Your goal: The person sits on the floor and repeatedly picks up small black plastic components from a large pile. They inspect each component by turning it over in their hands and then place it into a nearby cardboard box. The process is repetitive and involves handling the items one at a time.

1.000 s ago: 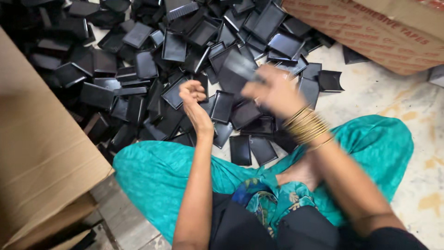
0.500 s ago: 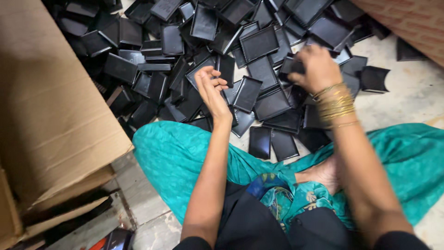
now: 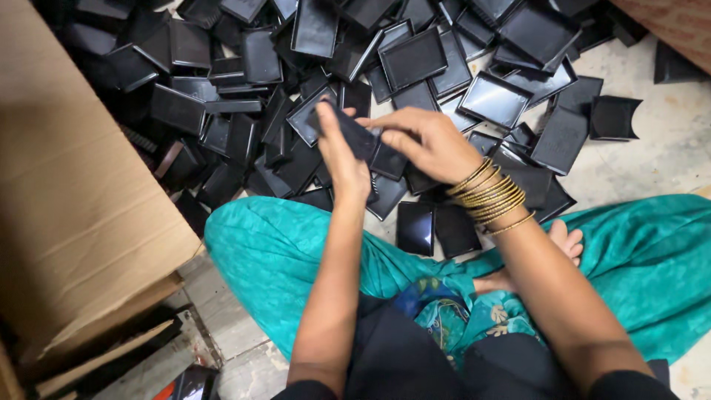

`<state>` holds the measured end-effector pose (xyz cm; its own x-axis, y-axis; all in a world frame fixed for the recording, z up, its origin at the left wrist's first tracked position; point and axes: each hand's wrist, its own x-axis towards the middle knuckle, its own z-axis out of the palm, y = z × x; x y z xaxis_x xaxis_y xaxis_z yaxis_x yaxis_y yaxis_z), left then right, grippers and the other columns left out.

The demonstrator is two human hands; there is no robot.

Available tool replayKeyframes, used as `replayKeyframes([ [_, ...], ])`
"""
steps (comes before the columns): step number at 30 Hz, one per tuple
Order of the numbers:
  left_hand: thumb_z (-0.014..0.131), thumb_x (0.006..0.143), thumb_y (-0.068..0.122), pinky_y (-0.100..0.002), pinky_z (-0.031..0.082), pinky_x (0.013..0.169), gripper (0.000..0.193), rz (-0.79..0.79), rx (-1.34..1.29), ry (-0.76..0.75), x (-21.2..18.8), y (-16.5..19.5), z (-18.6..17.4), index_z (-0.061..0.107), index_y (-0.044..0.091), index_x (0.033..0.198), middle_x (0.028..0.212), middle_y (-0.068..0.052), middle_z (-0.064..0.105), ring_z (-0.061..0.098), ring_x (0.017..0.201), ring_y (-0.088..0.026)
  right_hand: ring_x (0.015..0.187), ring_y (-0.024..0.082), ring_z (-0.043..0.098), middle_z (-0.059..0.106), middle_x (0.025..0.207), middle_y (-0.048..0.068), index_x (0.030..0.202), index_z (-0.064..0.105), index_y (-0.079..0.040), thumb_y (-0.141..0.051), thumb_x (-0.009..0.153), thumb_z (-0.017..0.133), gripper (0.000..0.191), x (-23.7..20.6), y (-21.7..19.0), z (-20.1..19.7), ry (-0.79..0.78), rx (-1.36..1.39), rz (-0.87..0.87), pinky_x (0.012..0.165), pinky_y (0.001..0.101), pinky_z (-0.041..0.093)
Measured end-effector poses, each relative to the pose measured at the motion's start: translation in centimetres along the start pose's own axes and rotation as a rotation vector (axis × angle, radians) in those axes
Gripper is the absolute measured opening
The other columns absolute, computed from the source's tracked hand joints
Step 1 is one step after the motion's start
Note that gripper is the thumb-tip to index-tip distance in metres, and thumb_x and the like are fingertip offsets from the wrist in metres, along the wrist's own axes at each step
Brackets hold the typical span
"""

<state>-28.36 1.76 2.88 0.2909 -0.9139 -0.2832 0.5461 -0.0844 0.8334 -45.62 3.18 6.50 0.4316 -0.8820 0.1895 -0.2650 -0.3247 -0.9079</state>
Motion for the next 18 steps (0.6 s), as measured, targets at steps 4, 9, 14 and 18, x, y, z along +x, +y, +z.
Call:
replayKeyframes([
  [4,0.045,0.095,0.065,-0.039,0.063,0.071,0.070,-0.034,-0.075,0.022,0.3,0.2,-1.3,0.047,0.018,0.148,0.101,-0.007,0.061,0.066,0.081,-0.017,0.125,0.040,0.057,0.063,0.131,0.019,0.128,0.064,-0.002,-0.013,0.093,0.078,0.039,-0.1,3.7,-3.7,0.347,-0.514,0.099,0.110,0.0476,0.044],
  [9,0.041,0.103,0.062,-0.033,0.058,0.073,0.068,-0.068,-0.050,-0.085,-0.4,-0.1,-0.3,0.048,0.018,0.154,0.108,-0.009,0.067,0.064,0.083,-0.016,0.141,0.043,0.042,0.042,0.152,0.022,0.144,0.052,0.001,-0.003,0.082,0.076,0.067,-3.4,8.6,-9.7,0.682,-0.932,0.136,0.121,0.0510,0.036],
  [14,0.040,0.106,0.061,-0.034,0.059,0.073,0.068,-0.195,-0.160,-0.271,-0.4,-0.6,0.4,0.052,0.009,0.149,0.103,-0.010,0.068,0.067,0.082,-0.018,0.132,0.042,0.048,0.051,0.142,0.019,0.112,0.060,-0.005,-0.015,0.081,0.084,0.040,-4.7,10.7,-10.8,0.664,-0.846,0.298,0.111,0.0517,0.039],
  [18,0.043,0.104,0.062,-0.035,0.060,0.070,0.069,-0.248,-0.138,-0.309,-0.6,-1.1,0.2,0.054,0.008,0.145,0.102,-0.012,0.069,0.069,0.079,-0.018,0.128,0.040,0.053,0.057,0.137,0.016,0.100,0.062,-0.006,-0.017,0.079,0.085,0.033,-3.9,7.0,-9.7,0.667,-0.822,0.195,0.109,0.0498,0.044],
])
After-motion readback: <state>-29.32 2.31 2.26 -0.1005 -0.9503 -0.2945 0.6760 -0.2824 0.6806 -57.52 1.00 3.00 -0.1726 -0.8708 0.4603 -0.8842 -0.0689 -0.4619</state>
